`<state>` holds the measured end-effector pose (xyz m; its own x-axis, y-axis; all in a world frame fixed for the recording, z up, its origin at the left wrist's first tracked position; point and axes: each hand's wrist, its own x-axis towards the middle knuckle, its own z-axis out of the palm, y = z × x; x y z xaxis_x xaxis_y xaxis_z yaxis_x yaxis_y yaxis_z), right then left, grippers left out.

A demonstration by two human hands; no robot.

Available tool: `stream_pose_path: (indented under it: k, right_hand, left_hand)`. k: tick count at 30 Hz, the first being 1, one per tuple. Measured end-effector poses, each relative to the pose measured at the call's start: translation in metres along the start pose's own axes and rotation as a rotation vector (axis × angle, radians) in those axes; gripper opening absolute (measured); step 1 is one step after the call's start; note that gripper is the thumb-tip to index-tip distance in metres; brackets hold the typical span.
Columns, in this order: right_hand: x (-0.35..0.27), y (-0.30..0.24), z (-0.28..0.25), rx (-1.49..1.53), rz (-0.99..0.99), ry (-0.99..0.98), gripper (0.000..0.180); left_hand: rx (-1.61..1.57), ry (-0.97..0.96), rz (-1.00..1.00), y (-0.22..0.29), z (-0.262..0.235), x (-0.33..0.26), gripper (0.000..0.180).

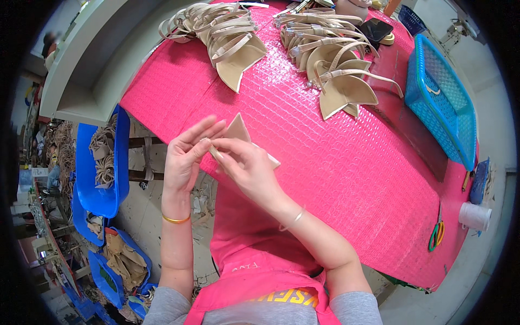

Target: Assembling straps and buckles onto sandal upper components at a manufacturing workstation.

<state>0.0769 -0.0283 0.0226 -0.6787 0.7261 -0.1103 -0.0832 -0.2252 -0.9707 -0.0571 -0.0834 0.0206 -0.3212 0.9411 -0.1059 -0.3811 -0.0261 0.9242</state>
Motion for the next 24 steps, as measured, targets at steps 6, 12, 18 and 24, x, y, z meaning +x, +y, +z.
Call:
stream_pose_path:
  k: [6,12,18,24]
  right_hand:
    - [0.005,0.004,0.006,0.293,-0.09,0.076,0.023]
    - [0.001,0.001,-0.001,0.21,-0.102,0.068,0.021]
    - [-0.008,-0.015,-0.011,0.241,-0.094,0.086,0.023]
    - [-0.005,-0.032,-0.03,-0.554,-0.306,0.107,0.033]
  left_hand:
    - [-0.038,-0.119,-0.026,0.011,0.016,0.001,0.057]
    - [-0.125,-0.215,-0.108,0.008,0.021,0.001,0.062]
    - [0.277,0.028,-0.048,-0.001,0.037,-0.03,0.018]
    - [0.064,0.035,-0.091,-0.007,0.051,-0.023,0.015]
